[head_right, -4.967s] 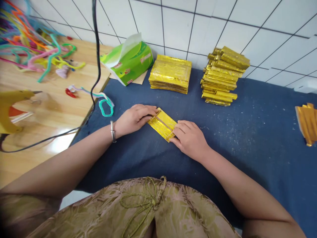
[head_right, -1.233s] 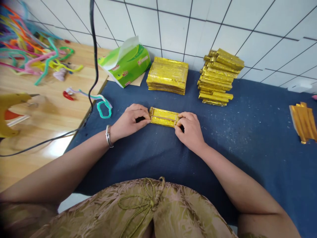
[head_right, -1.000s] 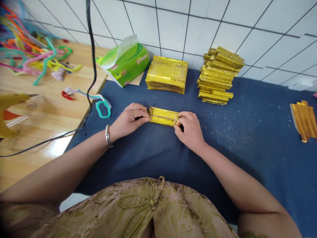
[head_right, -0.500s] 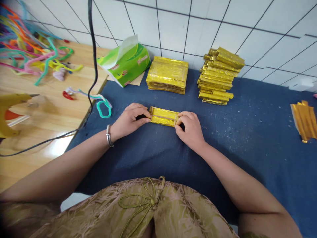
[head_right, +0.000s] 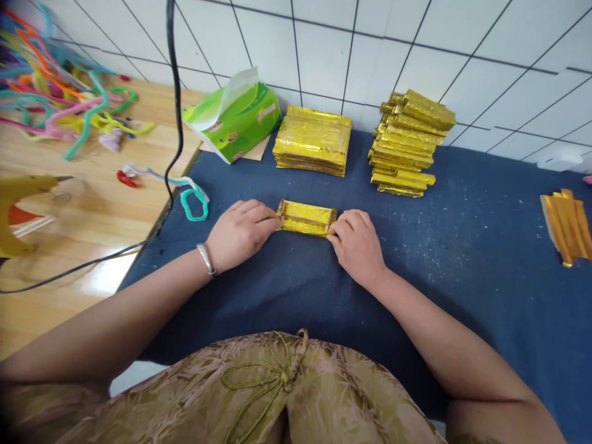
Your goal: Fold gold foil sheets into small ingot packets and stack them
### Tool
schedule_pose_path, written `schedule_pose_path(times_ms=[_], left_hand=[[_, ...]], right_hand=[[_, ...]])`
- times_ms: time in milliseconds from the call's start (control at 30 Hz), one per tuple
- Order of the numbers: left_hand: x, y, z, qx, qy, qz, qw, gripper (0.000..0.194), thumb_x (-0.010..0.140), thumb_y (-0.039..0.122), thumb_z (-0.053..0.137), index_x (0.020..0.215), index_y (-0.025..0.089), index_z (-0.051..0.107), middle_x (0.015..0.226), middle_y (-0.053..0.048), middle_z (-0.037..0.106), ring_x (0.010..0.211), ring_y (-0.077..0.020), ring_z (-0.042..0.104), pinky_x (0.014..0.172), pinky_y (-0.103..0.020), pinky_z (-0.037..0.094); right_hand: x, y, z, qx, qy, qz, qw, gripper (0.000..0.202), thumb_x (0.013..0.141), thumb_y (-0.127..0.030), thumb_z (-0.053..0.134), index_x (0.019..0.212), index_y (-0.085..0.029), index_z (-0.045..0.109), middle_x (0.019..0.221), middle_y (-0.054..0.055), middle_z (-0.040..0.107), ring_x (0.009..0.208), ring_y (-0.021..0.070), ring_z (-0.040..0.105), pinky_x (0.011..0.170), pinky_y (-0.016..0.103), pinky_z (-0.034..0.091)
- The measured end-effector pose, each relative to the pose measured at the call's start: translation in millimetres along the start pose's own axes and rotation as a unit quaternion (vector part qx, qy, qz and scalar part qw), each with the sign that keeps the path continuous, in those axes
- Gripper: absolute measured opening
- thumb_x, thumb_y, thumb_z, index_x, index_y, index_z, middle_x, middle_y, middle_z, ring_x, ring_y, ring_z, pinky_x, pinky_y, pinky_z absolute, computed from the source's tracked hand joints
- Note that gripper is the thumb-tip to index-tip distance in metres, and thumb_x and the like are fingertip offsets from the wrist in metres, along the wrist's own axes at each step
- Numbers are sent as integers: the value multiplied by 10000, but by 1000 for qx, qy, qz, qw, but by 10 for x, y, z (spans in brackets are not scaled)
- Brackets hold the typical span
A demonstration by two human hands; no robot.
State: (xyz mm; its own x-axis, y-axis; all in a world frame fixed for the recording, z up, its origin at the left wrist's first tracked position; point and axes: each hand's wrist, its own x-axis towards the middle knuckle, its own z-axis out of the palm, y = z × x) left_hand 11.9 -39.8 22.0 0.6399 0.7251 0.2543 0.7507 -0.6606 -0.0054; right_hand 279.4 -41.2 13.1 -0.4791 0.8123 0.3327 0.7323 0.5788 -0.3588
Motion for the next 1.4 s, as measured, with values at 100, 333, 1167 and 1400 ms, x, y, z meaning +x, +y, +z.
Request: schedule_pose_path(times_ms=[100,333,1167,1400], left_hand=[[-1,-1,-3,8,-5,8,1000,227,923,190,413,953,194,638,919,-74,640,860,-221,524,700,-368,392],[-14,-8,20,-17,-16,34,999,237,907,153,426,1015,179,636,994,-79,649,902,-217,544,761,-361,442],[71,-141,147,-93,4,39,995,218,861,138,420,956,138,616,911,-92,611,882,-190,546,862,-358,456],[67,-159,165,-118,-18,34,992,207,840,150,432,969,144,593,913,-91,599,899,-205,537,824,-346,435]], right_hand=[[0,-9,-1,-23,-3,-5,1000,59,866,-221,535,832,-217,584,896,71,579,965,249,505,878,439,409],[-44,25,24,-55,-19,-39,998,145,905,-242,483,897,-203,622,921,76,624,982,243,507,841,415,411],[-30,139,-33,-54,-36,-109,992,172,889,-255,504,987,-196,632,985,96,649,980,239,559,826,410,446],[-29,122,-11,-105,-41,-134,984,212,908,-211,453,1025,-190,629,996,106,642,1018,252,538,844,425,440]])
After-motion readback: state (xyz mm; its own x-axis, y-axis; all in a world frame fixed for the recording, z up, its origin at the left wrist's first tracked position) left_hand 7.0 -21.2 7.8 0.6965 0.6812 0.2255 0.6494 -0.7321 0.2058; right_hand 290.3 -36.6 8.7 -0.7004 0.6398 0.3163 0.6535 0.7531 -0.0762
